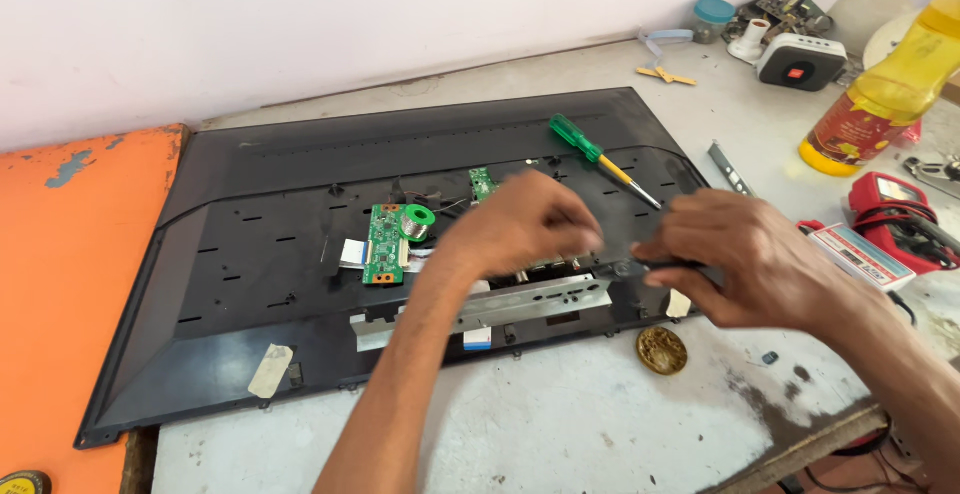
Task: The person removes a ribbon cable from a green circuit board, positions the board inside a disassembled TV chassis, and secures it with a metal bracket using a screwdriver. They then tighten several screws to fasten the board and bracket in place.
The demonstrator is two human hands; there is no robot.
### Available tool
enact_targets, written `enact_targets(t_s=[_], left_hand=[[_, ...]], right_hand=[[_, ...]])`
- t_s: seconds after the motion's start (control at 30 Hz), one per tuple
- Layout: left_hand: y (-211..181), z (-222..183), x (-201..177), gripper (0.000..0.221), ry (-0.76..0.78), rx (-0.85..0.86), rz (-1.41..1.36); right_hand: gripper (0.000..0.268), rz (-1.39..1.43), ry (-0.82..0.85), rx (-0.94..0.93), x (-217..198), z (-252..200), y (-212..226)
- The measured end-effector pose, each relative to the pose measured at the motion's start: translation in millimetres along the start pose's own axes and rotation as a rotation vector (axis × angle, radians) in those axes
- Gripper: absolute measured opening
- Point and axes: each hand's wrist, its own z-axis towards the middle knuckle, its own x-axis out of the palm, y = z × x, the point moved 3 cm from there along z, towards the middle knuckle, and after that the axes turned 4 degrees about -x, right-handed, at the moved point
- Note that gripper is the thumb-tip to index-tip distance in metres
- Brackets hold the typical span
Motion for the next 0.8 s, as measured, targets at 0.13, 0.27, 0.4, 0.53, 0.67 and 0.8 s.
enact_targets(t_s=[0.13,0.27,0.4,0.53,0.67,0.8], left_hand=[[-20.5,1.9,38.5,0.03,0.277,-0.102,-0.282],[-23.9,5.7,57.7,0.032,0.328,-0.099,-0.464],[-24.9,1.2,71.3,0.034,0.546,-0.119,-0.591],[-33.7,0.1,87.1,0.04,0.631,-0.177,-0.21],[-53.1,-10.4,80.4,0.043,0.619,-0.178,-0.09],[-66.3,-16.1,52.9,0.028,0.494,-0.178,-0.052]], right_hand=[[0.026,-0.11,0.024,0.066,-14.5,-19.8,22.9],[0.028,-0.149,0.092,0.078,-19.2,-36.2,33.7],[0.035,-0.139,0.232,0.039,-21.7,-60.7,37.4],[0.035,-0.143,0.2,0.027,-41.2,-83.4,29.3],[0.034,-0.168,0.113,0.144,-58.7,-87.8,12.2],[0.034,-0.163,0.072,0.253,-62.0,-72.5,-3.0]])
